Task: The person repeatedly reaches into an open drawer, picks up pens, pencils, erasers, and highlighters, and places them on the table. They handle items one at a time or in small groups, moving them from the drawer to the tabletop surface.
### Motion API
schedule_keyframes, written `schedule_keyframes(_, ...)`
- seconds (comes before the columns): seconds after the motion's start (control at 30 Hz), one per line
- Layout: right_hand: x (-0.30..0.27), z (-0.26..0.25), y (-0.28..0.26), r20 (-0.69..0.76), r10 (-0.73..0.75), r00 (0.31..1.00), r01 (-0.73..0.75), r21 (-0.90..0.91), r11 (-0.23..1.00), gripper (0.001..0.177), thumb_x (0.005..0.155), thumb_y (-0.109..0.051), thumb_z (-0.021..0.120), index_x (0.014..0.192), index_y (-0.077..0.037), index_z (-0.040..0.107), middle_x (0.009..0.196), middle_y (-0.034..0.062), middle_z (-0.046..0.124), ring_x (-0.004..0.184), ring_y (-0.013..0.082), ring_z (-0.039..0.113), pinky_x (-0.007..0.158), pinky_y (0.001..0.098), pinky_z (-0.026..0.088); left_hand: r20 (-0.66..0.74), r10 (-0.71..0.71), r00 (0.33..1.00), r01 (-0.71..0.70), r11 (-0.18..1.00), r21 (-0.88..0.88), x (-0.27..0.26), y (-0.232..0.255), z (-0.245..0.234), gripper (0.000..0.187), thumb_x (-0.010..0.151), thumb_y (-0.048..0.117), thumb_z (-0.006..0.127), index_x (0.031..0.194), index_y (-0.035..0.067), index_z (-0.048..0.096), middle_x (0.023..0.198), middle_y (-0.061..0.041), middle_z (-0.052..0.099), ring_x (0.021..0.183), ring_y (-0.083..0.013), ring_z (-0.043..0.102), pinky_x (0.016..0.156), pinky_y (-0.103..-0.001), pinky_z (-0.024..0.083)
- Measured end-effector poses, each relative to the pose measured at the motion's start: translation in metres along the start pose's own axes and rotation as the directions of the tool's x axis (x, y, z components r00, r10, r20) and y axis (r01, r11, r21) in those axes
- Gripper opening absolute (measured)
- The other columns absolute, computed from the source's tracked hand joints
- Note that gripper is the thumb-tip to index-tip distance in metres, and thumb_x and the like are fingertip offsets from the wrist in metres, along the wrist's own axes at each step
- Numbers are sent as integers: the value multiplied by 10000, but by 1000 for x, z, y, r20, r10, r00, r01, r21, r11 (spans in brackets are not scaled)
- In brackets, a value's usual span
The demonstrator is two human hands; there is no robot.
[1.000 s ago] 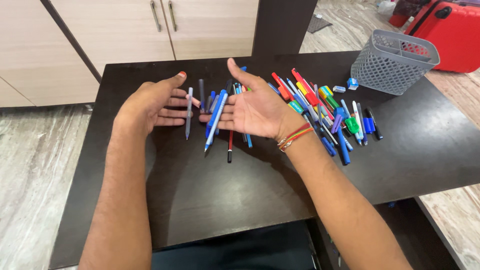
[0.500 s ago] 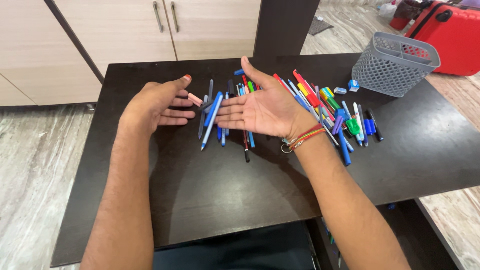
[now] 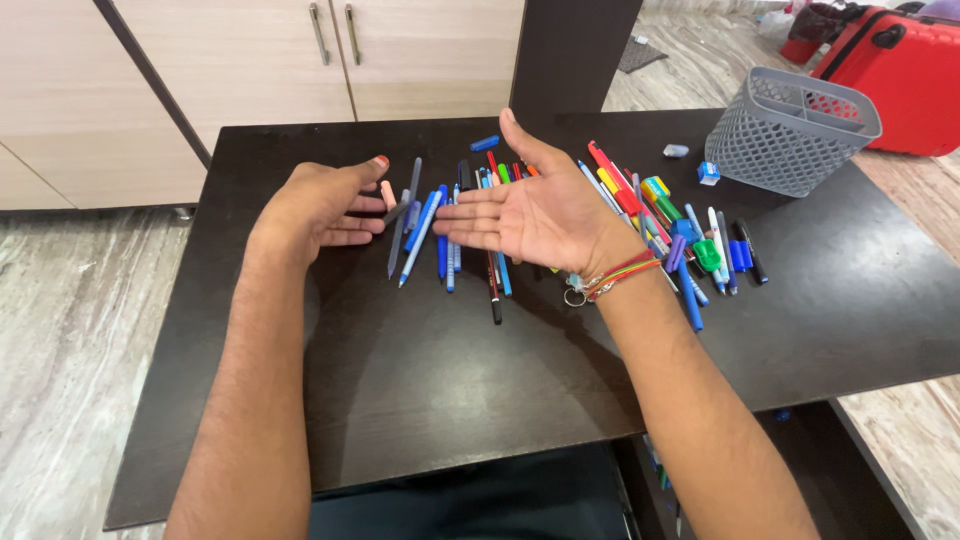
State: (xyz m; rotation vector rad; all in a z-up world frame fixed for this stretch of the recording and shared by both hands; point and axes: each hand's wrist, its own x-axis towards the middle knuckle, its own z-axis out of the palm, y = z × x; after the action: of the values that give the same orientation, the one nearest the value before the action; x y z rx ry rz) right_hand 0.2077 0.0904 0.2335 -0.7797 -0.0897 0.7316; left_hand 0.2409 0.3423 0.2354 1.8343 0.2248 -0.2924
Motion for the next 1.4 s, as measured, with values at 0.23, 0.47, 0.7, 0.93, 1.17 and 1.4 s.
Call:
schedule_keyframes(0.23,7,-10,4,-197,-225,954,219,-49,974,928,847,-510,750,1363,166,380,1411,402,497,1341,460,564,1138,490,489,-3,49,999,-49,998,28,7,-8,1,407,941,399,689,901,-1,753,899,-96,755,714,-205,722,661,-336,608)
schedule_keyframes(0.47,8,-72,-56,-146,-895,422,368,-874,316,151,932,-129,724,1024,-11,747,919,74,782,792,115,752,724,233,621,-141,132,981,-98,970,224,13,-13,9,359,910,394,732,832,50,801,780,-47,723,627,-143,671,582,-289,575)
schedule_keyframes(0.7,-42,-146,-109,62,-943,326,-205,-969,-134,88,917,-26,732,995,-11,771,888,98,775,765,129,730,682,279,581,-104,113,988,-85,965,247,8,-10,9,336,922,369,727,868,43,787,767,-61,752,604,-148,691,573,-287,578)
schedule_keyframes(0.93,-75,-184,-120,156,-808,569,-358,-837,-414,336,846,108,629,1124,-31,757,1075,225,724,1007,391,695,894,444,536,-81,56,995,-41,983,181,-5,0,9,318,953,328,698,871,27,760,766,-91,767,595,-157,716,552,-287,575)
schedule_keyframes(1.17,-80,-194,-120,0,-711,703,-436,-790,-431,383,813,107,649,1130,-71,770,1119,208,727,1030,381,702,931,440,546,-144,60,988,-19,962,271,-14,4,10,285,948,341,706,849,87,790,797,-45,781,627,-134,724,585,-266,574)
schedule_keyframes(1.4,-89,-181,-116,-84,-728,681,-505,-774,-383,325,827,76,699,1115,-52,781,1056,215,743,982,336,730,901,415,565,-169,88,982,-30,948,317,-13,3,9,279,934,363,715,874,111,820,827,-22,788,654,-114,730,621,-264,581)
